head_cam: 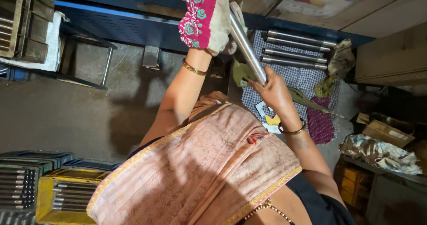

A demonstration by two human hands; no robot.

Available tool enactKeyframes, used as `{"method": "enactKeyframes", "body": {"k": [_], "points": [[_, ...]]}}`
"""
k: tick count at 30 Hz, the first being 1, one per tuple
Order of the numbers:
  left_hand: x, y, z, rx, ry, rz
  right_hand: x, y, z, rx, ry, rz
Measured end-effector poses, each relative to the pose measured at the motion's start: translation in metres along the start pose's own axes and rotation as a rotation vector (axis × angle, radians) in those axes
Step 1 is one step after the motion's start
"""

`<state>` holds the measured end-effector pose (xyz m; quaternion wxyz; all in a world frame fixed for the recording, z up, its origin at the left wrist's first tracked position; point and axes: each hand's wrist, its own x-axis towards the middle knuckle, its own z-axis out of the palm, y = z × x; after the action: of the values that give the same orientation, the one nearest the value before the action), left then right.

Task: The person wipes cylindrical metal rods with a cloth, inspects them, and places them into a wooden rack. She also wipes the surface of a machine and inserts a rod into a slot before continuing to clean additional rods.

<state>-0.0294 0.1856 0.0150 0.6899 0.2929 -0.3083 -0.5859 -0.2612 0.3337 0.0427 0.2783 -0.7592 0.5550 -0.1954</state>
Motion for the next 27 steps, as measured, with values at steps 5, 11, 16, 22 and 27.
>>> {"method": "enactKeyframes", "body": {"k": [5, 11, 16, 22, 27], "points": [[-0.021, 0.032, 0.018, 0.176, -0.033, 0.192, -0.004, 0.01, -0.003, 0.973, -0.48, 0.321], [-0.021, 0.043, 0.017, 0.364, 0.025, 0.389, -0.003, 0.021, 0.007, 0.671, -0.342, 0.177], [-0.005, 0.062, -0.024, 0.821, 0.239, 0.603, -0.014, 0.024, -0.004, -0.296, 0.153, -0.095], [-0.002, 0.083, -0.063, 0.555, 0.369, 0.53, -0.032, 0.021, -0.006, -0.068, 0.194, -0.065], [-0.026, 0.08, -0.007, 0.402, 0.238, 0.443, -0.025, 0.019, 0.002, 0.083, 0.274, 0.001]]}}
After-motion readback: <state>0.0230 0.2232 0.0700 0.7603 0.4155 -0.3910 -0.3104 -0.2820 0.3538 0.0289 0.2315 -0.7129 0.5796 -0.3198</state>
